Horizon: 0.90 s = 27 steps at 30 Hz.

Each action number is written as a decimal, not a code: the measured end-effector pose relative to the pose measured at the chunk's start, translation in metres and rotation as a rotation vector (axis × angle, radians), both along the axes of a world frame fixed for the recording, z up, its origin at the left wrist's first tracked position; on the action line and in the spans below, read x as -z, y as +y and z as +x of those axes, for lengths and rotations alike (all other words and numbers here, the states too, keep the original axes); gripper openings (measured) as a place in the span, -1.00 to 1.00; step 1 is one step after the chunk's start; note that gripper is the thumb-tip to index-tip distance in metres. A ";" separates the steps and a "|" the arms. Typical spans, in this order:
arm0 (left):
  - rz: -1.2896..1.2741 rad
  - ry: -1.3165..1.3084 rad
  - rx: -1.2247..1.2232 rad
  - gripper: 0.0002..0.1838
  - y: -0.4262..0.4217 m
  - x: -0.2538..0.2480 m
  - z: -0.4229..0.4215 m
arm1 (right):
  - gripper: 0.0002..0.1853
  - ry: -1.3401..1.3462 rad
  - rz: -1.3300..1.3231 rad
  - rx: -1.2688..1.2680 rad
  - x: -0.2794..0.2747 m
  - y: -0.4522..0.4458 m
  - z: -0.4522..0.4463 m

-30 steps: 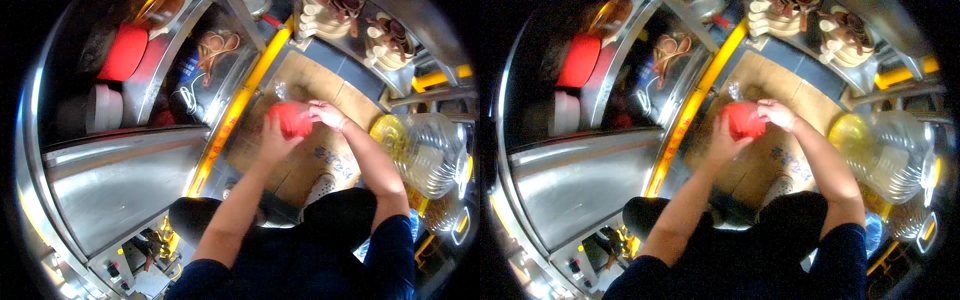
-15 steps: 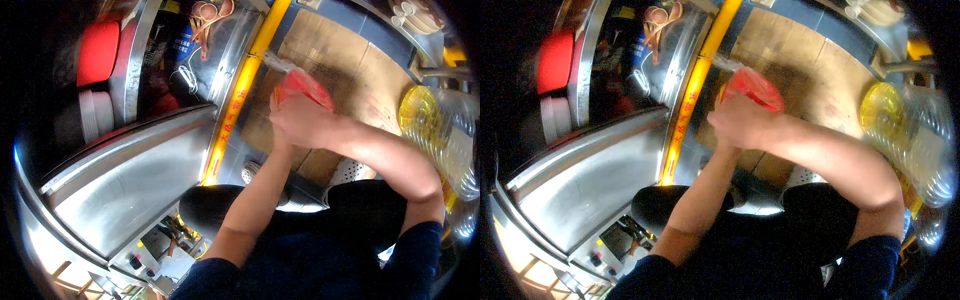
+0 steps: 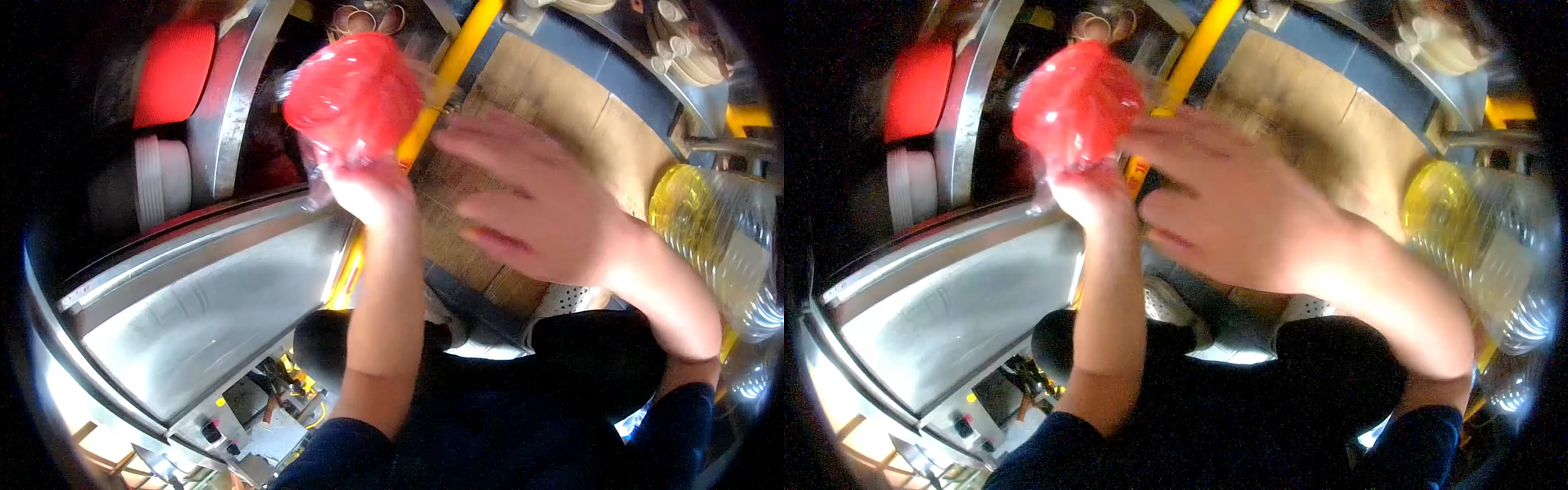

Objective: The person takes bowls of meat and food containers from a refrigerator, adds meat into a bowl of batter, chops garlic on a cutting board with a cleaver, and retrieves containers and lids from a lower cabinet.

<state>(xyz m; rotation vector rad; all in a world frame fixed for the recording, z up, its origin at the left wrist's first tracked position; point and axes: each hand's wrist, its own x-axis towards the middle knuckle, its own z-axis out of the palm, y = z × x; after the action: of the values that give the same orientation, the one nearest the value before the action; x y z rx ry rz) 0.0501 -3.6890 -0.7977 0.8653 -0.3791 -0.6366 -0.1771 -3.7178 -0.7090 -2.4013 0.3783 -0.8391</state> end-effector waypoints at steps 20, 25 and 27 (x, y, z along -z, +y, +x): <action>1.083 -0.226 -0.478 -0.58 -0.201 0.109 0.255 | -0.60 0.629 0.249 0.786 -0.044 0.194 -0.155; 1.165 -0.202 -0.484 -0.54 -0.198 0.105 0.273 | -0.63 0.613 0.231 0.799 -0.038 0.188 -0.158; 1.174 -0.212 -0.525 -0.53 -0.189 0.100 0.272 | -0.64 0.600 0.240 0.805 -0.037 0.184 -0.156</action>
<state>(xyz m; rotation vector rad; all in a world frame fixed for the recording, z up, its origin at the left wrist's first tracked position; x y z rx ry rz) 0.3220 -3.8777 -0.8981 2.0764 0.0945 -0.2216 -0.3335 -3.5333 -0.6722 -2.2037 1.6452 -0.3020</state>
